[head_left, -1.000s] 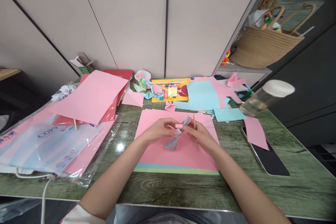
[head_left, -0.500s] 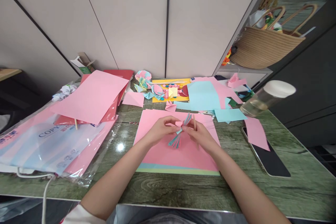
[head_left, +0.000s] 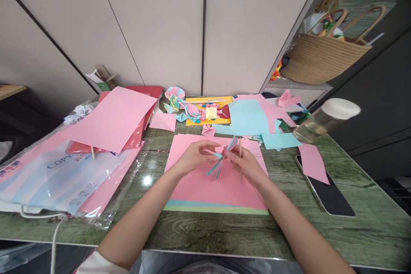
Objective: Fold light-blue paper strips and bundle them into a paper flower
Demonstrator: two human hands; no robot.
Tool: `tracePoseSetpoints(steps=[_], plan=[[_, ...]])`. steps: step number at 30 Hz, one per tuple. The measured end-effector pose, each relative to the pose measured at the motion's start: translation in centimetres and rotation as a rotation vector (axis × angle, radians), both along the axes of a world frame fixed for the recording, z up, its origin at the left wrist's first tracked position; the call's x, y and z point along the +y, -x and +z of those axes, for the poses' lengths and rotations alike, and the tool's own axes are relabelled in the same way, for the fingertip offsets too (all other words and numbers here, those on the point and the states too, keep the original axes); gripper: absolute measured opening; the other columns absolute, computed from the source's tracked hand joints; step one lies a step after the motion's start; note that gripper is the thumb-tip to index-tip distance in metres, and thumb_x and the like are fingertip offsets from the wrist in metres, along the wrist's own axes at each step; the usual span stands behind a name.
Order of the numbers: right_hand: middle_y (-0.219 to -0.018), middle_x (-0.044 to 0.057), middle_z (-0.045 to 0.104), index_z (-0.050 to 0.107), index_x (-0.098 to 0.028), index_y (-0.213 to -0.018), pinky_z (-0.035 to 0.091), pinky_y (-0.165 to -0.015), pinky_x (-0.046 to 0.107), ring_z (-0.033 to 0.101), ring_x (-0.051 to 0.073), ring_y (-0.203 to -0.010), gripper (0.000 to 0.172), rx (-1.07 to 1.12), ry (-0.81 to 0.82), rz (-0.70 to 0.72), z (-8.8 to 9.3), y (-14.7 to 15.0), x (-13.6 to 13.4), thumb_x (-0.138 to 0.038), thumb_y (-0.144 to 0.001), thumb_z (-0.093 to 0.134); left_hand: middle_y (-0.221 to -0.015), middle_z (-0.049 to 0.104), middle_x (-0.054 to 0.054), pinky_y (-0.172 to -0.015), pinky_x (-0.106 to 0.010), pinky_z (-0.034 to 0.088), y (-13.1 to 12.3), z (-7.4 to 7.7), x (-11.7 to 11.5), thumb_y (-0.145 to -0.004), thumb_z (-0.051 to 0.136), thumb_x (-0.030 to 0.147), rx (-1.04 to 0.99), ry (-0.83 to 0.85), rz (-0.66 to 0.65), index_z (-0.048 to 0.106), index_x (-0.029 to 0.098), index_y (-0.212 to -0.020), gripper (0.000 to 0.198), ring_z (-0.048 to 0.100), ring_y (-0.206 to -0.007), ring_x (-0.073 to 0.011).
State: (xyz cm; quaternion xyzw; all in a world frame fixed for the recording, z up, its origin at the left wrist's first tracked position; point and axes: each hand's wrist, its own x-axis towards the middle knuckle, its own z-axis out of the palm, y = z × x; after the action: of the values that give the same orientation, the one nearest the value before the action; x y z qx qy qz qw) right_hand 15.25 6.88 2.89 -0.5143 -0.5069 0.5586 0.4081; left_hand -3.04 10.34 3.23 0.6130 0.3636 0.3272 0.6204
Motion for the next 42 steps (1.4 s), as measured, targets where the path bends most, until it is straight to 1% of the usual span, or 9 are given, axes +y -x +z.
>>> tracePoseSetpoints(steps=[3, 9, 16, 19, 22, 25, 30, 39, 42], plan=[[-0.057, -0.006, 0.040, 0.053, -0.017, -0.083, 0.017, -0.039, 0.020, 0.025, 0.004, -0.042, 0.031, 0.001, 0.008, 0.012, -0.10, -0.02, 0.01, -0.046, -0.072, 0.056, -0.103, 0.058, -0.008, -0.076, -0.034, 0.047, 0.03, -0.15, 0.05, -0.062, 0.068, 0.024, 0.016, 0.001, 0.010, 0.061, 0.019, -0.098, 0.037, 0.056, -0.088, -0.0175], [-0.062, -0.004, 0.047, 0.052, -0.018, -0.081, 0.017, -0.039, 0.020, 0.025, 0.004, -0.041, 0.029, 0.008, 0.019, 0.042, -0.08, 0.03, -0.03, -0.046, -0.074, 0.054, -0.095, 0.060, -0.007, -0.076, -0.034, 0.047, -0.16, -0.48, -0.02, -0.062, 0.068, 0.024, 0.004, 0.043, 0.032, 0.061, 0.017, -0.093, 0.033, 0.058, -0.082, -0.0165], [-0.073, -0.001, 0.053, 0.052, -0.018, -0.087, 0.017, -0.038, 0.020, 0.026, 0.003, -0.040, 0.023, 0.019, 0.016, 0.089, 0.00, -0.06, 0.01, -0.040, -0.078, 0.050, -0.088, 0.062, -0.006, -0.075, -0.035, 0.047, -0.18, -0.37, -0.04, -0.063, 0.068, 0.027, -0.068, 0.114, 0.062, 0.059, 0.014, -0.088, 0.030, 0.060, -0.078, -0.0168], [-0.067, -0.002, 0.051, 0.054, -0.017, -0.081, 0.018, -0.038, 0.020, 0.028, 0.003, -0.041, 0.021, -0.036, 0.018, 0.117, 0.04, -0.07, -0.10, -0.038, -0.079, 0.049, -0.090, 0.062, -0.006, -0.077, -0.035, 0.047, -0.22, -0.40, -0.01, -0.065, 0.066, 0.030, -0.098, 0.118, 0.060, 0.059, 0.014, -0.088, 0.028, 0.060, -0.077, -0.0156], [-0.052, -0.006, 0.039, 0.053, -0.017, -0.076, 0.017, -0.038, 0.019, 0.026, 0.004, -0.039, 0.022, -0.074, 0.025, 0.144, 0.22, -0.05, -0.22, -0.038, -0.079, 0.048, -0.090, 0.061, -0.006, -0.076, -0.034, 0.048, -0.24, -0.42, 0.03, -0.068, 0.064, 0.032, -0.104, 0.123, 0.057, 0.059, 0.014, -0.088, 0.027, 0.060, -0.076, -0.0149], [-0.047, -0.007, 0.032, 0.053, -0.018, -0.075, 0.017, -0.038, 0.019, 0.026, 0.005, -0.039, 0.022, -0.079, 0.019, 0.160, 0.41, -0.02, -0.28, -0.039, -0.080, 0.047, -0.089, 0.060, -0.006, -0.076, -0.033, 0.048, -0.21, -0.40, 0.05, -0.069, 0.063, 0.032, -0.112, 0.132, 0.053, 0.059, 0.014, -0.087, 0.026, 0.060, -0.076, -0.0149], [-0.046, -0.007, 0.033, 0.052, -0.018, -0.075, 0.018, -0.038, 0.020, 0.025, 0.005, -0.038, 0.024, -0.085, 0.015, 0.166, 0.48, 0.00, -0.34, -0.040, -0.080, 0.047, -0.089, 0.059, -0.005, -0.076, -0.032, 0.048, -0.20, -0.36, 0.00, -0.069, 0.063, 0.032, -0.122, 0.134, 0.050, 0.059, 0.014, -0.087, 0.026, 0.059, -0.077, -0.0139], [-0.056, -0.005, 0.042, 0.052, -0.017, -0.077, 0.019, -0.040, 0.020, 0.026, 0.005, -0.042, 0.024, -0.054, 0.016, 0.162, 0.38, 0.07, -0.27, -0.041, -0.079, 0.048, -0.090, 0.060, -0.005, -0.075, -0.031, 0.048, -0.32, -0.24, 0.01, -0.067, 0.064, 0.033, -0.126, 0.151, 0.059, 0.059, 0.014, -0.086, 0.027, 0.058, -0.076, -0.0127], [-0.056, -0.005, 0.041, 0.052, -0.017, -0.078, 0.019, -0.040, 0.020, 0.026, 0.005, -0.042, 0.024, -0.055, 0.016, 0.164, 0.30, 0.08, -0.25, -0.041, -0.078, 0.048, -0.090, 0.060, -0.005, -0.075, -0.031, 0.048, -0.29, -0.23, 0.02, -0.067, 0.064, 0.033, -0.124, 0.156, 0.068, 0.059, 0.014, -0.086, 0.028, 0.058, -0.075, -0.0128]])
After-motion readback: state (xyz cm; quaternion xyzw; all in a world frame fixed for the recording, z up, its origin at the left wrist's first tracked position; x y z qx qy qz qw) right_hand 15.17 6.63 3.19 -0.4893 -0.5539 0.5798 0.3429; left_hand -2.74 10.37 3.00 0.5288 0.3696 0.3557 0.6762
